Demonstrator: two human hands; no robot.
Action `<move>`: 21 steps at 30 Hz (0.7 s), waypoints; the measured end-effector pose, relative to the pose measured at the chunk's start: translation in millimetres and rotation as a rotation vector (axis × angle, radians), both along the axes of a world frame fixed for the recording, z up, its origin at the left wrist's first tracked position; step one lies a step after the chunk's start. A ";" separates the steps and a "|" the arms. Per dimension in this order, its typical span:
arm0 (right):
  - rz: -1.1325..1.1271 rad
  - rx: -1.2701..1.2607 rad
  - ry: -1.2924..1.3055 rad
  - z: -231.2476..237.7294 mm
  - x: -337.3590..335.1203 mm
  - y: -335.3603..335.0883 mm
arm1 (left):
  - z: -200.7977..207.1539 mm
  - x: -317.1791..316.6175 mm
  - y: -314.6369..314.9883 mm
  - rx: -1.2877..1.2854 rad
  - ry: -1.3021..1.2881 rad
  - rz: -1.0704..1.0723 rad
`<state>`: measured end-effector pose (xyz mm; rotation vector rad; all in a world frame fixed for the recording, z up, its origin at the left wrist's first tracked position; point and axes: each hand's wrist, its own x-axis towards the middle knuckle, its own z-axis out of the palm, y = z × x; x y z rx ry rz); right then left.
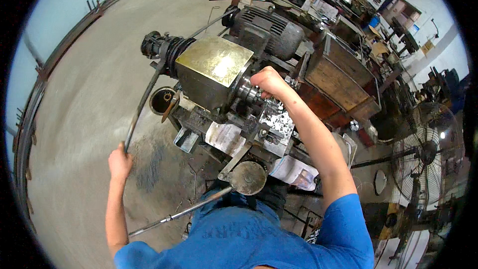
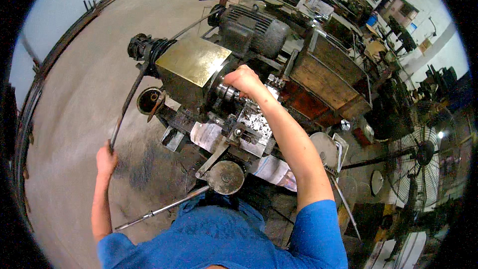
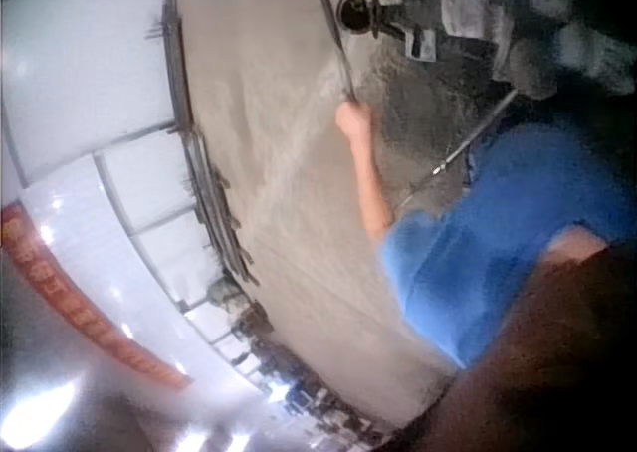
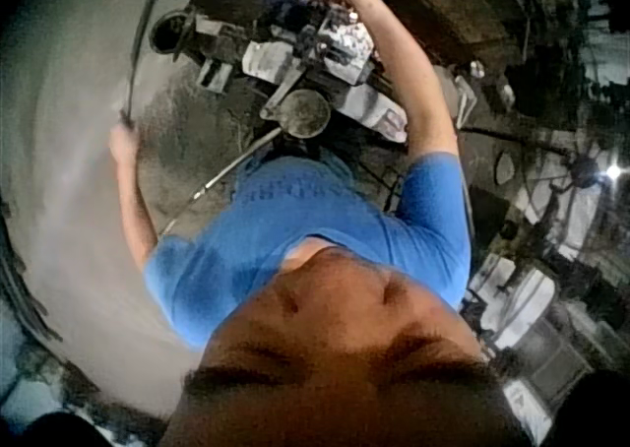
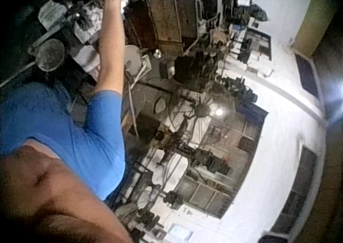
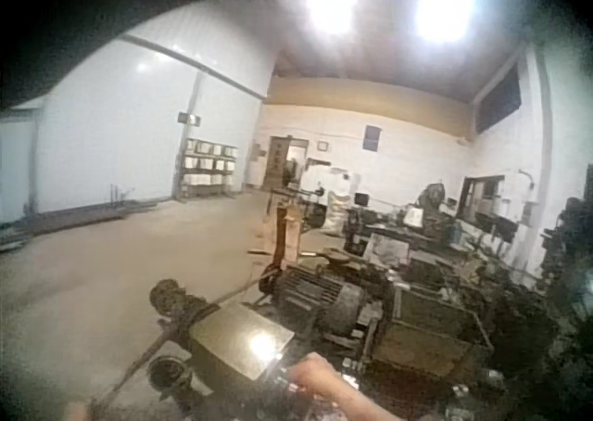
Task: The person operates a lathe machine by loading a metal part into the chuck, tightening it, and using the carriage controls to machine the surface. They remove the finished metal component and place it into a bin with other processed parts.
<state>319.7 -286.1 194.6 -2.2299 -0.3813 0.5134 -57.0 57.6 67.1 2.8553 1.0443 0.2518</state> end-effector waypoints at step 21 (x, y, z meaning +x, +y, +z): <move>-0.239 0.134 -0.489 3.3 -121.1 -260.4 | -183.9 113.6 -41.4 -0.544 -0.026 -0.189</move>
